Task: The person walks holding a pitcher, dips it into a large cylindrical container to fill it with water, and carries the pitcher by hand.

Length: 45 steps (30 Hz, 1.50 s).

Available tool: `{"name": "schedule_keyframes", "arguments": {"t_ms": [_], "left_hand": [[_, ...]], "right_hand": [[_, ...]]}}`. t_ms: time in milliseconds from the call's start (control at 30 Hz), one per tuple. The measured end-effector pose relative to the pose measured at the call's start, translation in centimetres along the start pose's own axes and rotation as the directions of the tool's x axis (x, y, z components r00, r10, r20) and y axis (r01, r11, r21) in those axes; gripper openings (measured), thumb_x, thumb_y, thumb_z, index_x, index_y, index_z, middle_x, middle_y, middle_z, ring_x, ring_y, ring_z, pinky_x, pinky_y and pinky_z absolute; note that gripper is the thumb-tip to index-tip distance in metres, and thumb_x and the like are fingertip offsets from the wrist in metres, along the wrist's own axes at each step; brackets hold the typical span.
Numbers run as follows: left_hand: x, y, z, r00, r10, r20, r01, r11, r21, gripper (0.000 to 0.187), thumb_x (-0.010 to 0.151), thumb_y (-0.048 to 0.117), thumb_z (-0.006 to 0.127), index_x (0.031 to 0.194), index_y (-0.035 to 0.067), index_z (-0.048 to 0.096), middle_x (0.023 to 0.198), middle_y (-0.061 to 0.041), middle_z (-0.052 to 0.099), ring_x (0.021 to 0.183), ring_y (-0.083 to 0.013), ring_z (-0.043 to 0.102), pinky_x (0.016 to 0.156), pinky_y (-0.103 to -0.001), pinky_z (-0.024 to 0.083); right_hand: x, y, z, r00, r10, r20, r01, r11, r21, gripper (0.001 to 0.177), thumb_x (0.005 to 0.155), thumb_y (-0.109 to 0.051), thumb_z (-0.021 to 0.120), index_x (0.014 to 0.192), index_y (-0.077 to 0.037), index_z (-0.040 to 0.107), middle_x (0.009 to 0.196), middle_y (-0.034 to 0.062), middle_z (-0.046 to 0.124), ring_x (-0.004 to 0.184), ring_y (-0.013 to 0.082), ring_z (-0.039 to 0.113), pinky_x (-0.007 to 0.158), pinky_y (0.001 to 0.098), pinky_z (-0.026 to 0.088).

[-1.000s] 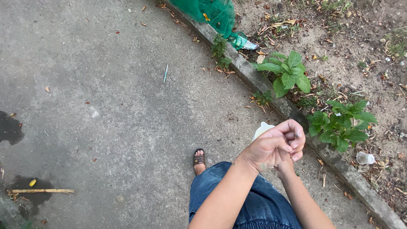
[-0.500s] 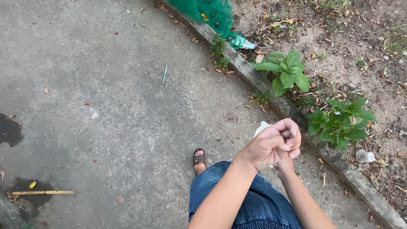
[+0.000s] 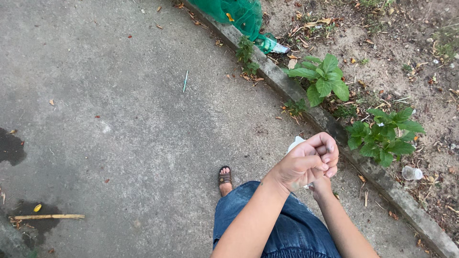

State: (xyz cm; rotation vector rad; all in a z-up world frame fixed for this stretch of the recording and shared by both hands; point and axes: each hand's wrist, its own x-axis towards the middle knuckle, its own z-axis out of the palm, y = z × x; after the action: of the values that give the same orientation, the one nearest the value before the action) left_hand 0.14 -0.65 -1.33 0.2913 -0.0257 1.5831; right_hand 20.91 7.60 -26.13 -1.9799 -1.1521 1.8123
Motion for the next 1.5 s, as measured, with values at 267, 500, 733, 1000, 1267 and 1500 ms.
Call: {"name": "schedule_keyframes", "arguments": {"t_ms": [267, 500, 733, 1000, 1267, 1500], "left_hand": [[-0.2, 0.1, 0.2, 1.000, 0.001, -0.012, -0.001, 1.000, -0.007, 0.030, 0.084, -0.012, 0.055, 0.108, 0.006, 0.052, 0.090, -0.001, 0.046, 0.086, -0.0124, 0.048, 0.078, -0.030, 0.044], [-0.2, 0.3, 0.0, 0.999, 0.025, -0.029, -0.025, 1.000, -0.004, 0.026, 0.090, -0.010, 0.063, 0.109, 0.006, 0.053, 0.094, -0.002, 0.051, 0.091, -0.0139, 0.052, 0.085, -0.033, 0.047], [0.2, -0.4, -3.5, 0.950, 0.108, -0.292, -0.100, 0.994, 0.042, 0.027, 0.092, -0.005, 0.073, 0.112, 0.006, 0.059, 0.107, -0.006, 0.064, 0.097, -0.0163, 0.066, 0.085, -0.030, 0.057], [0.0, -2.2, -10.2, 0.720, 0.053, -0.692, 0.005, 0.997, 0.082, 0.027, 0.087, -0.002, 0.077, 0.106, 0.008, 0.061, 0.099, -0.006, 0.068, 0.088, -0.0141, 0.068, 0.071, -0.024, 0.055], [-0.7, -3.1, -16.0, 0.534, 0.258, -0.805, -0.167, 0.966, 0.198, 0.026, 0.083, -0.009, 0.071, 0.106, 0.000, 0.064, 0.092, -0.005, 0.066, 0.067, -0.0106, 0.057, 0.057, -0.023, 0.045], [-2.7, -3.7, -20.6, 0.441, 0.208, -0.873, -0.182, 0.973, 0.139, 0.020, 0.088, -0.007, 0.061, 0.106, 0.001, 0.063, 0.088, -0.008, 0.063, 0.066, -0.0120, 0.052, 0.056, -0.025, 0.042]], "right_hand": [[2.5, 2.6, -0.9, 0.999, -0.049, 0.017, 0.049, 0.998, 0.029, 0.036, 0.092, -0.049, 0.069, 0.111, -0.021, 0.057, 0.092, -0.0006, 0.060, 0.075, 0.0131, 0.055, 0.054, 0.0312, 0.037], [3.8, 3.6, -1.5, 0.999, 0.012, -0.034, -0.011, 0.999, 0.041, 0.032, 0.088, -0.044, 0.073, 0.100, -0.015, 0.066, 0.094, 0.0007, 0.066, 0.079, 0.0137, 0.060, 0.061, 0.0331, 0.047], [4.0, 2.9, -1.1, 0.994, 0.071, -0.087, -0.071, 0.997, -0.001, 0.046, 0.093, -0.047, 0.074, 0.084, -0.003, 0.064, 0.076, 0.0050, 0.063, 0.069, 0.0184, 0.060, 0.060, 0.0362, 0.046], [4.0, 2.7, -1.0, 0.997, 0.066, -0.038, -0.068, 0.996, -0.054, 0.031, 0.090, -0.032, 0.066, 0.080, -0.002, 0.064, 0.073, 0.0066, 0.066, 0.078, 0.0202, 0.070, 0.064, 0.0380, 0.052], [3.9, 2.7, -1.1, 0.997, 0.056, -0.055, -0.062, 0.992, -0.108, 0.028, 0.088, -0.031, 0.065, 0.074, -0.007, 0.063, 0.078, 0.0082, 0.069, 0.086, 0.0203, 0.073, 0.072, 0.0366, 0.048], [3.8, 2.6, -1.0, 0.995, 0.074, -0.060, -0.080, 0.992, -0.099, 0.026, 0.086, -0.030, 0.066, 0.072, -0.008, 0.061, 0.079, 0.0099, 0.071, 0.086, 0.0231, 0.072, 0.075, 0.0375, 0.050]]}}
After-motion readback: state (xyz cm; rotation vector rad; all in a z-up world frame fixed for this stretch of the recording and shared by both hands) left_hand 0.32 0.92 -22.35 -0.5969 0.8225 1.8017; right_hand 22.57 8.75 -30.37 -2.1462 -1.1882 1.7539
